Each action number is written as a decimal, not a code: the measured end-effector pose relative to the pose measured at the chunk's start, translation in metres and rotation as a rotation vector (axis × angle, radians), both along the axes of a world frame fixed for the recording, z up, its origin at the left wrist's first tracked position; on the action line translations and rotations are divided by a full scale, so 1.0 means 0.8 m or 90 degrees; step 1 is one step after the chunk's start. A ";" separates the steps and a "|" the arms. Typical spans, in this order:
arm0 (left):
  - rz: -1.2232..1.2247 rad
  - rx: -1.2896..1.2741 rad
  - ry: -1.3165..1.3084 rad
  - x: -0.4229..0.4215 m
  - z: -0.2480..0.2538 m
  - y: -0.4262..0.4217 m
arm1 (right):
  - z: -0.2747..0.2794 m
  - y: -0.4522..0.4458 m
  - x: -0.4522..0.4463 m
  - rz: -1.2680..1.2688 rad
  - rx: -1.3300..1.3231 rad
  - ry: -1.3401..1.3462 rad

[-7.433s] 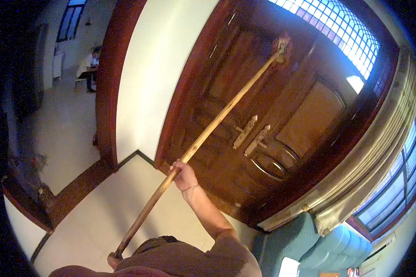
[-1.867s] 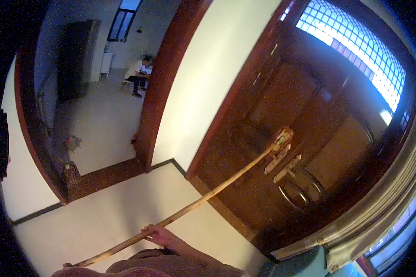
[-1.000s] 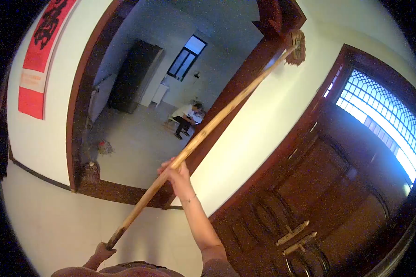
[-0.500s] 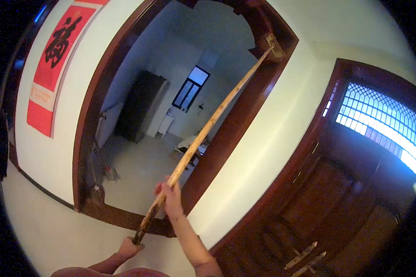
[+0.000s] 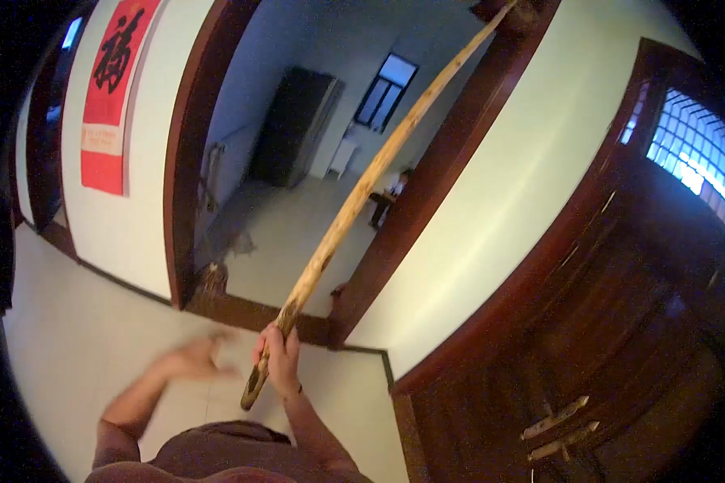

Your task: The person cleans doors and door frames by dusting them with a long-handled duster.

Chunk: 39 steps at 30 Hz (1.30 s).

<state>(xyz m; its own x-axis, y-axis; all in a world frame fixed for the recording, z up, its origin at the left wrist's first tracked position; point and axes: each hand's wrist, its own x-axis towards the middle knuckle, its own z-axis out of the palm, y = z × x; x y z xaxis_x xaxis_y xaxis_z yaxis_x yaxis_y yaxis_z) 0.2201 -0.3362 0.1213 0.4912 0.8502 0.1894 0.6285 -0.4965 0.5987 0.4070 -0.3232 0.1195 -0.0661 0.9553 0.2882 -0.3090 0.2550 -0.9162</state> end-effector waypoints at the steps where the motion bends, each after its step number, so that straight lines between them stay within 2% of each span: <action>1: 0.059 0.139 -0.164 -0.013 0.067 -0.014 | -0.009 0.001 0.007 0.001 0.010 -0.005; 3: 0.186 0.451 -0.370 -0.032 0.131 -0.026 | -0.012 -0.002 0.015 0.020 0.005 0.016; 5: 0.261 0.656 -0.409 -0.043 0.188 -0.035 | -0.017 -0.003 0.023 0.030 0.032 0.032; 7: 0.283 0.757 -0.389 -0.046 0.225 -0.037 | -0.020 -0.004 0.029 0.050 0.022 0.025; 12: 0.278 0.765 -0.331 -0.032 0.245 -0.032 | -0.031 0.006 0.033 0.074 -0.001 -0.001; 15: 0.271 0.766 -0.317 -0.026 0.248 -0.036 | -0.039 0.011 0.029 0.086 0.037 0.024; 21: 0.257 0.756 -0.299 -0.014 0.267 -0.039 | -0.032 0.006 0.027 0.105 -0.002 0.068; 25: 0.259 0.760 -0.292 -0.005 0.254 -0.046 | -0.037 0.021 0.020 0.103 -0.035 0.081; 29: 0.258 0.758 -0.290 0.003 0.248 -0.046 | -0.043 0.027 0.014 0.096 0.007 0.093; 34: 0.267 0.755 -0.288 0.017 0.221 -0.052 | -0.054 0.029 0.026 0.074 -0.047 -0.019; 35: 0.269 0.769 -0.285 0.021 0.215 -0.055 | -0.055 0.029 0.024 0.073 -0.066 0.063; 36: 0.278 0.746 -0.286 0.033 0.211 -0.062 | -0.046 0.025 0.024 0.079 -0.003 0.084; 38: 0.289 0.740 -0.289 0.040 0.197 -0.062 | -0.053 0.016 0.041 0.070 -0.095 0.094; 39: 0.292 0.739 -0.291 0.042 0.201 -0.063 | -0.060 0.016 0.051 0.101 -0.034 0.081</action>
<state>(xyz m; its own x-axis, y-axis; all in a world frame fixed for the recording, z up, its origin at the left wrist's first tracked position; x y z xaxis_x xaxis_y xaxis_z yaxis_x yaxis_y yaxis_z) 0.2534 -0.3869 0.2821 -0.0969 0.1546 0.9832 0.7323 -0.6579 0.1757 0.4481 -0.3101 0.0714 -0.1825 0.9502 0.2528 -0.4558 0.1460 -0.8780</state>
